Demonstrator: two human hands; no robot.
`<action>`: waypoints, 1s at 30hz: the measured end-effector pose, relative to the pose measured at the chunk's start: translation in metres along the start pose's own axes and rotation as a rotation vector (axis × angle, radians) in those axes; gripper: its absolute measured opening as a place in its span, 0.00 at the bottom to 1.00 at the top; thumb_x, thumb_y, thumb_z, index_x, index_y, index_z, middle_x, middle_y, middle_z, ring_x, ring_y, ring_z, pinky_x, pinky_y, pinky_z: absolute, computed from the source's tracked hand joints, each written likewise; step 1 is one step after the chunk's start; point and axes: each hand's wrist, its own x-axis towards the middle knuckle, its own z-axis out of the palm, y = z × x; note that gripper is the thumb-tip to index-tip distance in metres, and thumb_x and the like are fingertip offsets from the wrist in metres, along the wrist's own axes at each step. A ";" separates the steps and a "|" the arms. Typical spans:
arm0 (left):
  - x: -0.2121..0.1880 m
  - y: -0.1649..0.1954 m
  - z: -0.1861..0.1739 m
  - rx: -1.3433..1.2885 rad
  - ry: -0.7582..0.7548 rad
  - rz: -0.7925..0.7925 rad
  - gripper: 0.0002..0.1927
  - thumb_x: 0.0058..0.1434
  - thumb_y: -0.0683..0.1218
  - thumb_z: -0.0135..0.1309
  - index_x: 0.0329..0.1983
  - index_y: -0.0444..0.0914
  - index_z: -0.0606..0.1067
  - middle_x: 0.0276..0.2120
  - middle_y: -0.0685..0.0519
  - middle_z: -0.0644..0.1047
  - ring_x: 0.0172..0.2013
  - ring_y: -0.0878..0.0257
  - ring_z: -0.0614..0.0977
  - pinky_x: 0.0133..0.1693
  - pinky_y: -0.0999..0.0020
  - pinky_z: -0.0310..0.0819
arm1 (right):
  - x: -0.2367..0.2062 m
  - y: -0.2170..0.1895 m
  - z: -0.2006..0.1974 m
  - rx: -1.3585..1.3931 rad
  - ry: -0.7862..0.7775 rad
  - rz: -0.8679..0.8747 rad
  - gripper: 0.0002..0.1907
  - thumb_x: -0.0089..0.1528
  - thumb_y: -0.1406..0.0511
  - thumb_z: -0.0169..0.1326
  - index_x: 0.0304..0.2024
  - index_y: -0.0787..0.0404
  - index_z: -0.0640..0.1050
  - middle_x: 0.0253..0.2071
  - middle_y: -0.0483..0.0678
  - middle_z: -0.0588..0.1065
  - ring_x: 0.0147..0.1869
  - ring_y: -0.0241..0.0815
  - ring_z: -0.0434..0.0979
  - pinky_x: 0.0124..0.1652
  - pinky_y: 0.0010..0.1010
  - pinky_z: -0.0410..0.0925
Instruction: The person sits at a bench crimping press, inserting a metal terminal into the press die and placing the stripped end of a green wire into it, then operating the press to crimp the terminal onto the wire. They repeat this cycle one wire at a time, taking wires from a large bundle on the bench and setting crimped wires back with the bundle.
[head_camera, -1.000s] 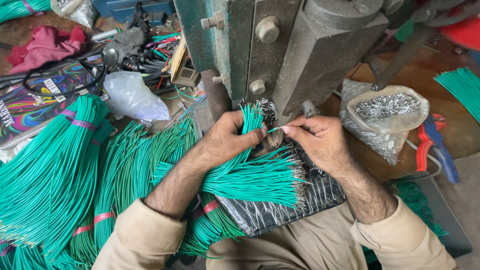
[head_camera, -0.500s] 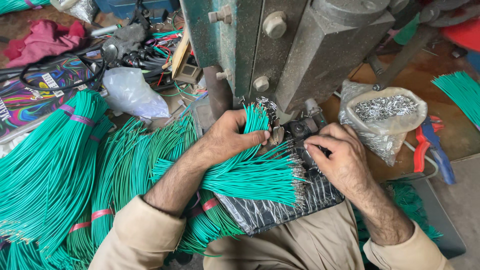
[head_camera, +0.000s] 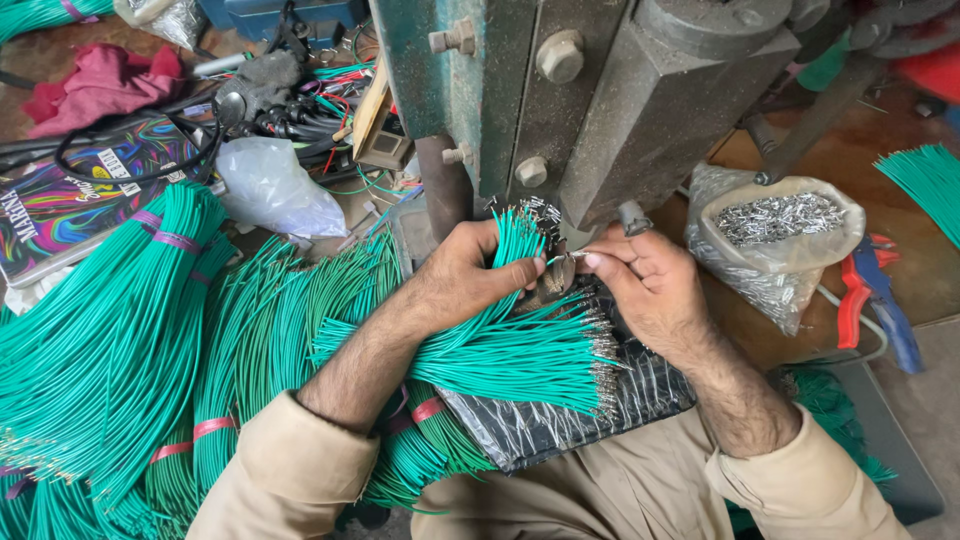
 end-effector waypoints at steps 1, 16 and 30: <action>0.000 0.001 0.000 0.005 0.006 0.013 0.08 0.63 0.46 0.60 0.39 0.35 0.81 0.29 0.59 0.81 0.33 0.73 0.79 0.38 0.73 0.77 | 0.001 -0.001 0.001 -0.038 -0.001 -0.007 0.06 0.68 0.73 0.54 0.46 0.71 0.76 0.44 0.52 0.82 0.49 0.37 0.83 0.52 0.28 0.75; 0.005 0.004 0.001 0.067 0.031 0.014 0.11 0.64 0.48 0.60 0.39 0.35 0.81 0.25 0.59 0.79 0.28 0.73 0.78 0.32 0.73 0.75 | 0.008 -0.001 0.005 -0.248 0.045 0.042 0.06 0.63 0.69 0.61 0.41 0.66 0.84 0.35 0.44 0.83 0.40 0.28 0.80 0.42 0.21 0.73; 0.003 0.000 0.000 -0.120 -0.013 0.082 0.09 0.67 0.47 0.58 0.39 0.35 0.81 0.32 0.59 0.82 0.35 0.72 0.81 0.40 0.72 0.78 | -0.013 -0.035 -0.018 -0.348 -0.083 -0.087 0.08 0.63 0.71 0.60 0.45 0.64 0.83 0.42 0.48 0.82 0.47 0.35 0.83 0.47 0.25 0.75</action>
